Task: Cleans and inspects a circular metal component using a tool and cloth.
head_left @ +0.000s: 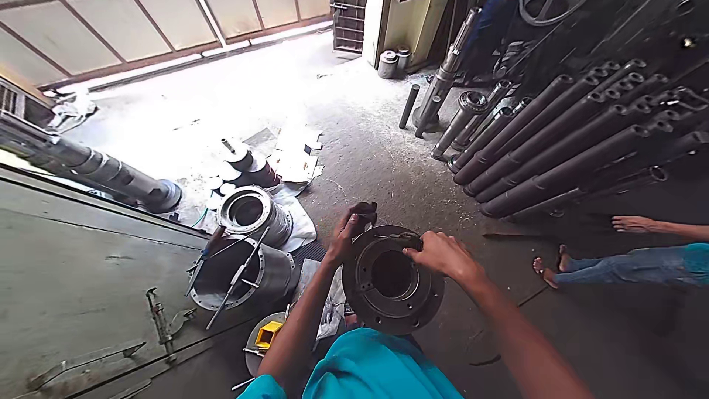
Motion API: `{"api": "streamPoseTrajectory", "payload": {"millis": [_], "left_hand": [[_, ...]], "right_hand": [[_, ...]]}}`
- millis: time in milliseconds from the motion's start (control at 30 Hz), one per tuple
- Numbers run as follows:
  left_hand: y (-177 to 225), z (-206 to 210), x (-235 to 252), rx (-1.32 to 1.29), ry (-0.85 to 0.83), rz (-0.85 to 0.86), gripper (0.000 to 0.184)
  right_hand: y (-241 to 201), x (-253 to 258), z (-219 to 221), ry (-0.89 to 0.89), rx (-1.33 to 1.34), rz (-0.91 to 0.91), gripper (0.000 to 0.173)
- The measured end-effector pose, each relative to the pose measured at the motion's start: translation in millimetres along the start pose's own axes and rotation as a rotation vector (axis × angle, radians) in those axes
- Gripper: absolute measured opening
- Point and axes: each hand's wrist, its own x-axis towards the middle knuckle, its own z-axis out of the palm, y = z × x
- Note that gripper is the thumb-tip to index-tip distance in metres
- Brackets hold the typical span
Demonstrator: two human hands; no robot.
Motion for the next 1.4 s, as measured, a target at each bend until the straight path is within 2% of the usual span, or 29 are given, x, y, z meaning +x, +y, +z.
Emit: {"api": "streamPoseTrajectory", "payload": {"millis": [133,200,433,933,1100,1233,1400], "left_hand": [[-13,8,4,0.450,-0.404,0.131,0.041],[-19,11,4,0.590,-0.481,0.158,0.046],[-23,24,-6,0.852,-0.370,0.225,0.038],[-26,26,-5,0.888,-0.351,0.230,0.036],[-27,24,-5,0.893,-0.349,0.244,0.035],[-25,26,-7,0.862,-0.300,0.216,0.037],[-24,26,-9,0.803,-0.102,0.142,0.039]], "right_hand": [[-9,-1,-7,0.003,-0.046,0.005,0.058],[-13,-2,-9,0.003,-0.084,0.007,0.057],[-25,0,-9,0.047,-0.167,-0.013,0.056],[-17,-9,-4,0.037,-0.179,-0.005,0.060],[-11,-6,7,0.043,-0.086,0.009,0.061],[15,-25,-2,0.052,-0.026,0.039,0.062],[60,-39,16,0.107,0.107,0.114,0.056]]}}
